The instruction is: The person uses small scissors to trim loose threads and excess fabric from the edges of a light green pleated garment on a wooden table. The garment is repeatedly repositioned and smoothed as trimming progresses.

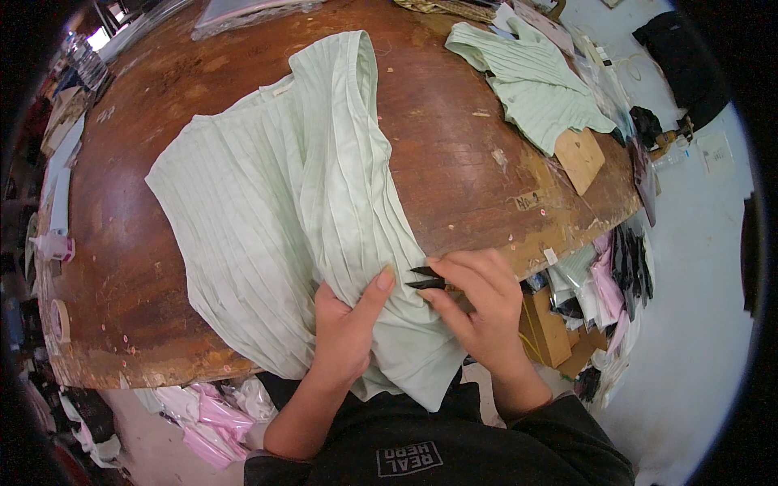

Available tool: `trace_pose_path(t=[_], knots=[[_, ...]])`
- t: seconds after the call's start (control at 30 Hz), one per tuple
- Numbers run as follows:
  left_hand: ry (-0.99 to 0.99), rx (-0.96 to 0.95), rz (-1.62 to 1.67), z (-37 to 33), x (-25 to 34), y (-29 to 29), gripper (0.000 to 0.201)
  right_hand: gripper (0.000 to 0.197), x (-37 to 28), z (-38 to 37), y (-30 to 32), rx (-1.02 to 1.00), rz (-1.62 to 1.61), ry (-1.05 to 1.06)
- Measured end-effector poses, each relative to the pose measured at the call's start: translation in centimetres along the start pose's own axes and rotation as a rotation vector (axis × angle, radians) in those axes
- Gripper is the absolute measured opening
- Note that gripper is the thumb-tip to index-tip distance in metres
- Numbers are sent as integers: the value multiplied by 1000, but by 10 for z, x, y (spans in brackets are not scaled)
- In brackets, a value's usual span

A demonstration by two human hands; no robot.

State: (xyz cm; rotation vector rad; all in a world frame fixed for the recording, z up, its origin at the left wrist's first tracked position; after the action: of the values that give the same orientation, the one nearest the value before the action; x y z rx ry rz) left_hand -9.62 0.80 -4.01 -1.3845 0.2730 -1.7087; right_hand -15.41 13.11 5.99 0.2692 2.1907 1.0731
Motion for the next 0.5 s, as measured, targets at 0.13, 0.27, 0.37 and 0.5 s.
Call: trace_pose_path(t=[0.13, 0.27, 0.37, 0.5], knots=[[-11, 0, 3, 0, 1, -3, 38, 35, 4, 0, 1, 7, -7, 5], [2, -3, 15, 1, 0, -2, 38, 34, 4, 1, -2, -7, -29, 25], [17, -8, 16, 1, 0, -2, 37, 34, 8, 2, -5, -13, -64, 4], [17, -8, 1, 1, -1, 0, 37, 32, 7, 2, -6, -4, -91, -22]])
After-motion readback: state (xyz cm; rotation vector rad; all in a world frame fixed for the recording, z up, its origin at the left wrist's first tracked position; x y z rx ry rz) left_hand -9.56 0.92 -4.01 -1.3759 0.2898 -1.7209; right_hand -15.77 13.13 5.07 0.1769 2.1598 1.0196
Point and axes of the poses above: each hand's wrist, its own z-axis away from the middle knuckle, its own y-axis out of the back of the hand, x = y × z, the point moved 7 cm from there along -z, towards the middle knuckle
